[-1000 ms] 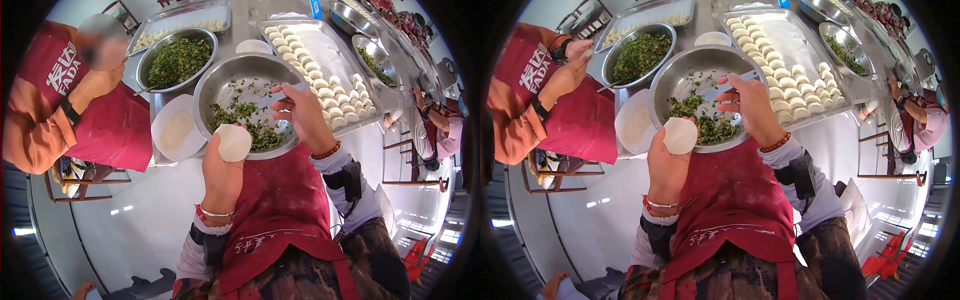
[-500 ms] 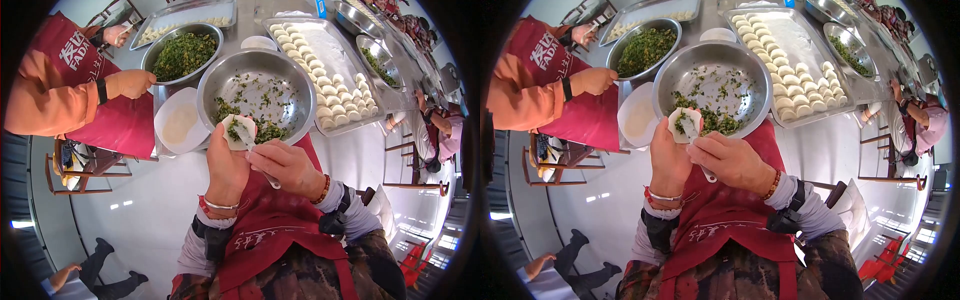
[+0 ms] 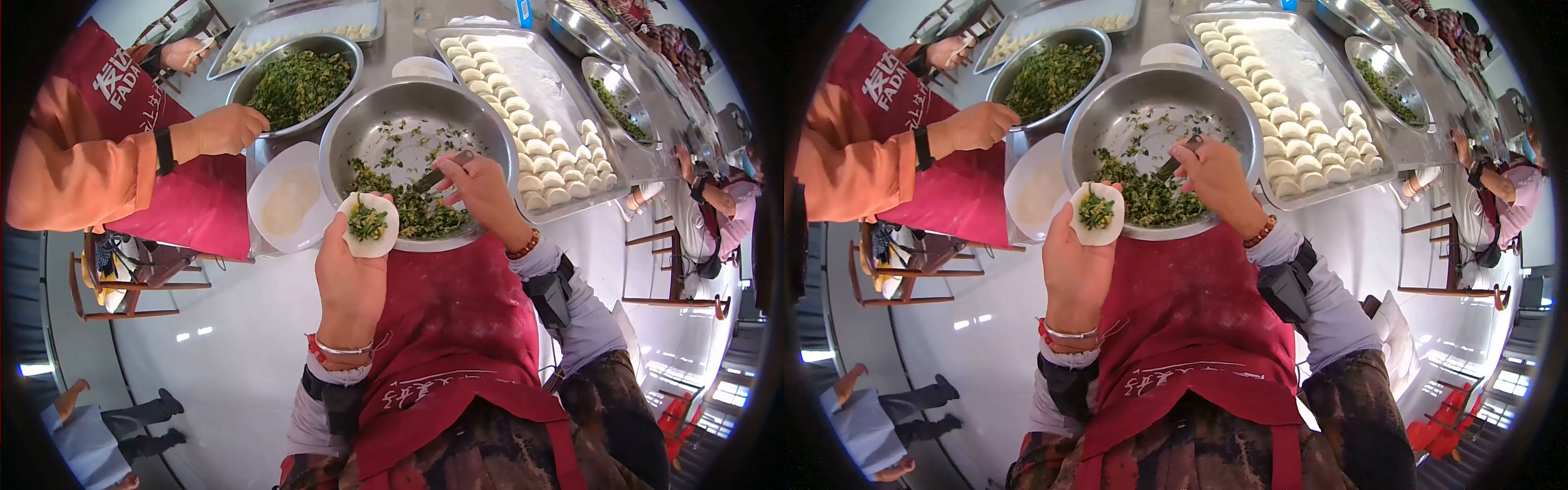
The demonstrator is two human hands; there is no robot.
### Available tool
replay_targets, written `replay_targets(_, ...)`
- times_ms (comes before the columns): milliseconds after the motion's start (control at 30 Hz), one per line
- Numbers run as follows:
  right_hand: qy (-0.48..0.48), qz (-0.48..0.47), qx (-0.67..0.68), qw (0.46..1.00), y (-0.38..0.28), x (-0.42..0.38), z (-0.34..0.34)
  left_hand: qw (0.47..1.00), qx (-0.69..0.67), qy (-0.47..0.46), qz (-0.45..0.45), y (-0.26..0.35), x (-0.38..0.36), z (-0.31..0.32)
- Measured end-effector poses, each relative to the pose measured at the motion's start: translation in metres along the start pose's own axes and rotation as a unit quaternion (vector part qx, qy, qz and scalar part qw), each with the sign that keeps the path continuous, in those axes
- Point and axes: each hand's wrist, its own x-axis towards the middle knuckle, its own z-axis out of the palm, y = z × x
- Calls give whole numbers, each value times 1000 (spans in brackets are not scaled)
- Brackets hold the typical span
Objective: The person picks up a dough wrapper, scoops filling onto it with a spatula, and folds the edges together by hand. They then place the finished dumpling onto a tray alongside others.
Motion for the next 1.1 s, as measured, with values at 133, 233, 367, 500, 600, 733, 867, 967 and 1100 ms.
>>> replay_targets(133, -52, 98, 71, 991, -2, 5, 7, 1000, 12, 3, 4, 5, -1, -3)
replay_targets(233, -49, 143, 157, 976, -2, 9, 6, 1000, 11, 3, 5, 8, -3, -6)
replay_targets(367, -42, 146, 222, 963, 1, 11, 0, 1000, 3, 17, 12, 10, -5, -8)
replay_targets(500, -29, 163, 268, 949, 0, 11, -5, 1000, 13, 17, 14, 12, -5, -12)
replay_targets(600, -12, 142, 276, 951, -4, 7, -7, 1000, 12, 15, 11, 9, -6, -14)
replay_targets(733, 22, 99, 276, 956, -19, -8, -4, 1000, 3, 9, 3, 3, -6, -18)
replay_targets(867, 40, 54, 278, 958, -51, -32, 3, 1000, -4, 10, -4, -2, -7, -14)
replay_targets(967, 43, 44, 181, 981, -68, -55, 13, 1000, -11, 27, -7, -4, -10, -7)
replay_targets(1100, -28, -229, -45, 972, -52, -89, 28, 1000, -9, -23, -19, -6, -8, -13)
